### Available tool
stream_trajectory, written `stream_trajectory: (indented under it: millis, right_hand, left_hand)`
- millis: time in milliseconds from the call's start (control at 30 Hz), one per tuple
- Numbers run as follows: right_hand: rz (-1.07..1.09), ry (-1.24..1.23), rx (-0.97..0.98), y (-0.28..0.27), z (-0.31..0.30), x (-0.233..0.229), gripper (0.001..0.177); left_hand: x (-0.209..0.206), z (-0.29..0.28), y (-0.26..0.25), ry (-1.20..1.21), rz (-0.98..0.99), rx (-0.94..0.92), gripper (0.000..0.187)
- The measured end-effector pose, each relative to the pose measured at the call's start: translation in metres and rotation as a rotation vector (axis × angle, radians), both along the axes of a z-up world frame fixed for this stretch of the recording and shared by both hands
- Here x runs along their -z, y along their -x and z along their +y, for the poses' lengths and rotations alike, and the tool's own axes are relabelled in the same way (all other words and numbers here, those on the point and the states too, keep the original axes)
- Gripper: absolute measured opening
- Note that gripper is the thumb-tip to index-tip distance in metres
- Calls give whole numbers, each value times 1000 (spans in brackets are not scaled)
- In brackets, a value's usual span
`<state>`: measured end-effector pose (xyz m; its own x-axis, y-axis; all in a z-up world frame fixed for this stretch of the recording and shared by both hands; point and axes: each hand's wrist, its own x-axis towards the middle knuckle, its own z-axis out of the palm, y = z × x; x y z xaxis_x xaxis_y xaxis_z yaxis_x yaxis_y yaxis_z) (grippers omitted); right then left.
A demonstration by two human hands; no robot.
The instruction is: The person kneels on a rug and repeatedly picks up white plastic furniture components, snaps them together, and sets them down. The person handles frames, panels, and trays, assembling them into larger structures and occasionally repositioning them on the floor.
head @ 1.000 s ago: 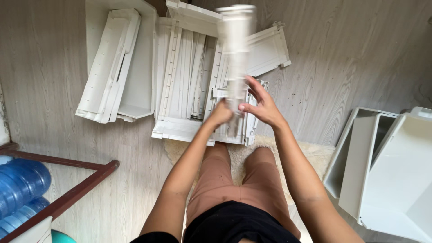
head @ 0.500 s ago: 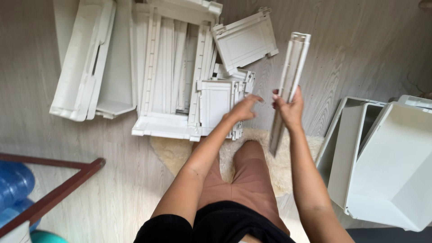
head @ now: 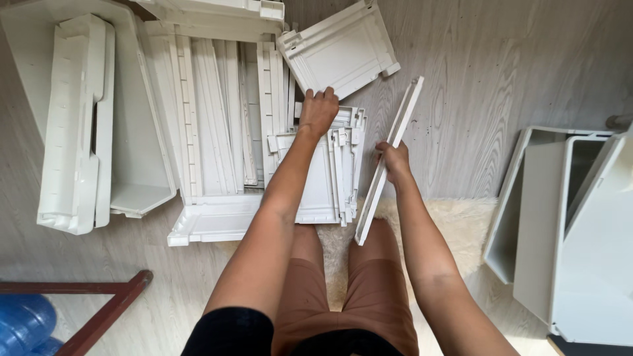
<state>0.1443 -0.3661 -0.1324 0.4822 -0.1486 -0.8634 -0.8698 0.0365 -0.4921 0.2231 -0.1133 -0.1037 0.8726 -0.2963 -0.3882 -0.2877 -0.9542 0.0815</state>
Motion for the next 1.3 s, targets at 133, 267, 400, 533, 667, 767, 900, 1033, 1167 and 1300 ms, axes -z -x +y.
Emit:
stream_trajectory:
  millis: [133,267,400,533,667,767,900,1033,1167,1300]
  right_hand:
    - [-52,15,-17,-3,10,-8,23]
    - [-35,-90,105,-13,21,-51,21]
    - [-150,-88,29,-7,37,-84,28]
    - [-65,-84,43,-4,40,-63,22]
    - [73,-47,71,21,15,-4,20]
    - [118,-194,147,35,30,42,22]
    - [179,-196,122,50,53,54,26]
    - [101,-72,33,37,50,27,25]
    - [13,-125,101,23,20,-20,22]
    - [-101,-105,48,8,-34,-87,24]
  left_hand:
    - [-39,24,22,483,-313,-262,22]
    - [-108,34,104,661,-287,-539,30]
    - [-141,24,206,504,-416,-646,26]
    - [-109,27,224,277,-166,-801,33]
    - [-82,38,215,281,315,-917,58]
    - [-79,48,197,249,405,-935,65]
    - [-93,64,190,187,270,-913,72]
    - [-93,46,186,256,119,-792,55]
    - [-70,-18,182,536,422,-986,65]
    - [-50,-58,166,511,321,-1006,58]
